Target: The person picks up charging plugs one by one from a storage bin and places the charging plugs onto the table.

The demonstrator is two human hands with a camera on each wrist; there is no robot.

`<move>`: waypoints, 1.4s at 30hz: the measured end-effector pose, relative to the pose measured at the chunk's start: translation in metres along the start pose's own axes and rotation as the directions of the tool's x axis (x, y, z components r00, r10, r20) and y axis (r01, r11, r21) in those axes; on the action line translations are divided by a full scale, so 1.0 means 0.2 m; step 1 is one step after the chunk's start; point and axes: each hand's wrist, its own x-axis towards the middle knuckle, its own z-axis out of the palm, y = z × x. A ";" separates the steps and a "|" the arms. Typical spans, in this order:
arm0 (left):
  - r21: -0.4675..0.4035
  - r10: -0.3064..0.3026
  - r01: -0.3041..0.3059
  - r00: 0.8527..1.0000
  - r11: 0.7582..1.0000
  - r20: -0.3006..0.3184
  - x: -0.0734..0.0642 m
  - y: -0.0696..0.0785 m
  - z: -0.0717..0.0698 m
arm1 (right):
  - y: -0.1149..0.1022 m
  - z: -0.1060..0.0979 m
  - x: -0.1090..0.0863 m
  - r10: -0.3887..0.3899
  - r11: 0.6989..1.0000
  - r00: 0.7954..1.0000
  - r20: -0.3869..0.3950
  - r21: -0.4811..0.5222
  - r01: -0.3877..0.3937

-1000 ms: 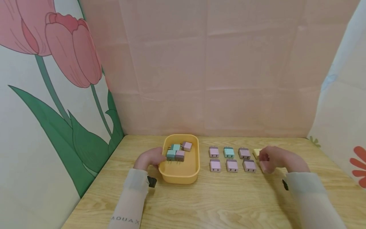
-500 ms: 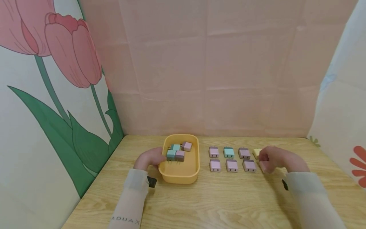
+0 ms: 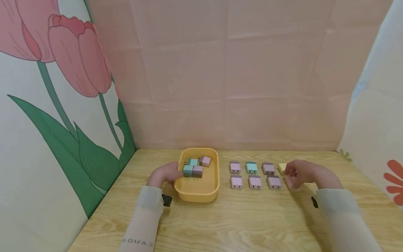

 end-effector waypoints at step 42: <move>0.002 -0.005 0.005 1.000 1.000 -0.003 0.00 0.00 0.00 | -0.33 0.02 0.05 -0.387 0.907 0.856 -0.343 -0.309 0.286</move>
